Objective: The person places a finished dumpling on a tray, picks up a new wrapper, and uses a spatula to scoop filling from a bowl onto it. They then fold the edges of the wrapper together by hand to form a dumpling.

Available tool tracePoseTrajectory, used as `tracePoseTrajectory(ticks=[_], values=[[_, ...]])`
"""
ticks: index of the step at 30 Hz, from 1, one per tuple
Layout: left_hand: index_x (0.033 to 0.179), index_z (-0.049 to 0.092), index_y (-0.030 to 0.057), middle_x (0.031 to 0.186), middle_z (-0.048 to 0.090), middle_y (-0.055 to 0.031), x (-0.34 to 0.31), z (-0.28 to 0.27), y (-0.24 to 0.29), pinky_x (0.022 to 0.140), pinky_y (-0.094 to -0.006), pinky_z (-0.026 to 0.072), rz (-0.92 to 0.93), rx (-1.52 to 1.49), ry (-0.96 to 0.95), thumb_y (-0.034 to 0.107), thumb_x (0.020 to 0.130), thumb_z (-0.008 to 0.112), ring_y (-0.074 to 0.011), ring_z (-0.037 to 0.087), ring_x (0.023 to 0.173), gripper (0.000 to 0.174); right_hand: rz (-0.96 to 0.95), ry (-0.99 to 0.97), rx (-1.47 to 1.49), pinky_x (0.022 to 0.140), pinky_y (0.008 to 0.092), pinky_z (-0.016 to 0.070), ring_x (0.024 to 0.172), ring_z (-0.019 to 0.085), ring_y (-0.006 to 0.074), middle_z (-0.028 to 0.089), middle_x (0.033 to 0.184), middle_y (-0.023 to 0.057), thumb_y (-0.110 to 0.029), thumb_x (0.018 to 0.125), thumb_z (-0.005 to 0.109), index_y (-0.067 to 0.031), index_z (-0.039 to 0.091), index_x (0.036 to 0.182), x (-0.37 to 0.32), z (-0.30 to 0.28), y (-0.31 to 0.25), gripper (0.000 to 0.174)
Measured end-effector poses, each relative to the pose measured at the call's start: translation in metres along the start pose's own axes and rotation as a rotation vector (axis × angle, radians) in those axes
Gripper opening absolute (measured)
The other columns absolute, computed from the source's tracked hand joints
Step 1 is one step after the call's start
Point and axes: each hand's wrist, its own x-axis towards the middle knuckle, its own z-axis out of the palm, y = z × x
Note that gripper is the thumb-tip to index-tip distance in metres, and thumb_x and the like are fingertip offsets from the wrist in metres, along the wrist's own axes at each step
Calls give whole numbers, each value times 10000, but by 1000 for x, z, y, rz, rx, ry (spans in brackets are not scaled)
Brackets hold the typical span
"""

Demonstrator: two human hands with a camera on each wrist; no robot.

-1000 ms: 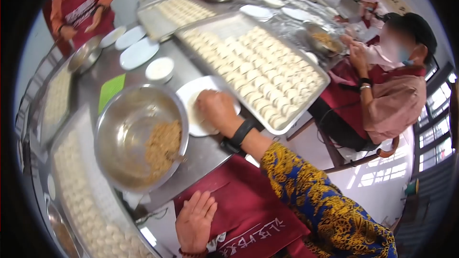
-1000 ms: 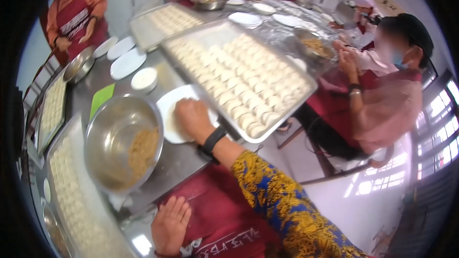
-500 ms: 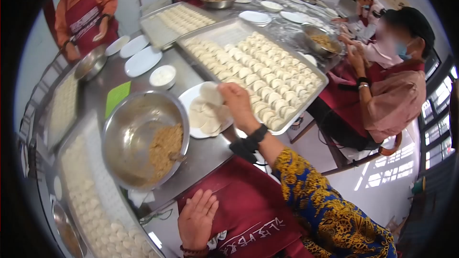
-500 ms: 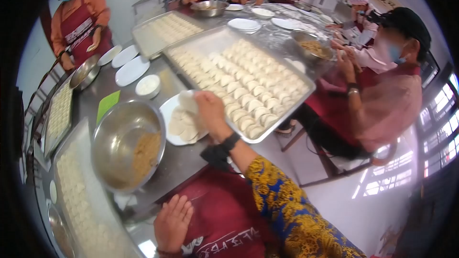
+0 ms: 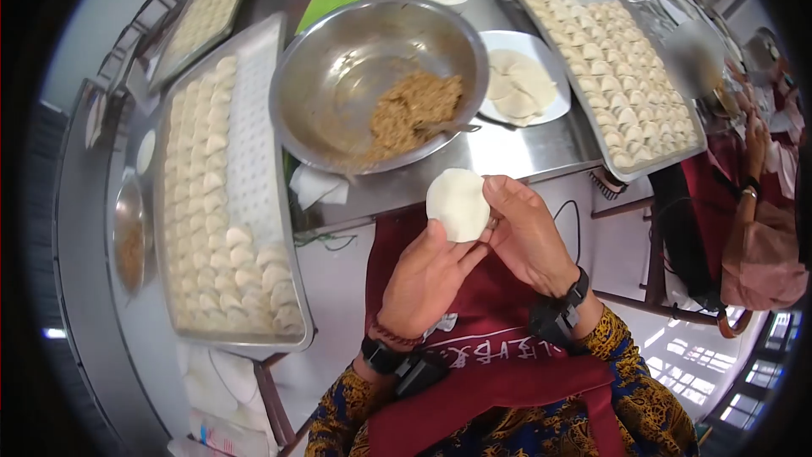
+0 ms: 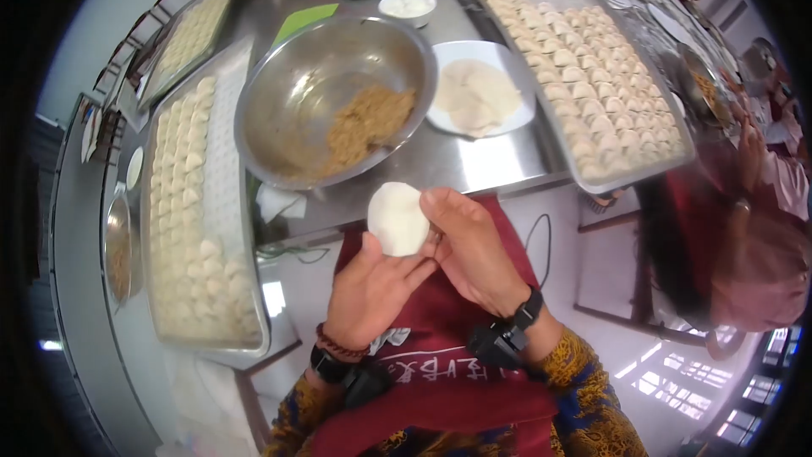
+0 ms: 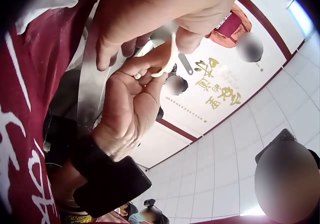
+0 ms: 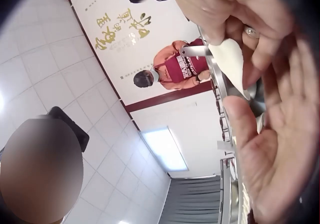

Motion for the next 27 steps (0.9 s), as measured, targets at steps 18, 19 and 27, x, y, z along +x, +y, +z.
tracePoseTrajectory(ticks=[18,19,27], values=[[1361,427,-90,1360,530,-208,-20,-1,27,1161,-473,353,263,12,223,121,1035,463,-344,502,1297,391,-244,201,-828,607,203,504,670,629,63,703,765,42,-67,903,699,4,683,1023,9,19,0,140],[1361,427,-90,1360,530,-208,-21,-2,29,1161,-473,353,263,8,222,121,1035,463,-344,502,1297,391,-266,269,-793,611,203,504,676,632,69,704,765,45,-59,897,704,7,678,1024,12,18,-7,146],[1338,447,-93,1364,531,-237,-24,1,49,1134,-551,378,230,-114,269,104,1017,476,-425,470,1328,377,-1090,94,-1574,894,379,504,1038,639,270,729,950,57,-123,737,826,-57,704,1061,57,14,-52,352]])
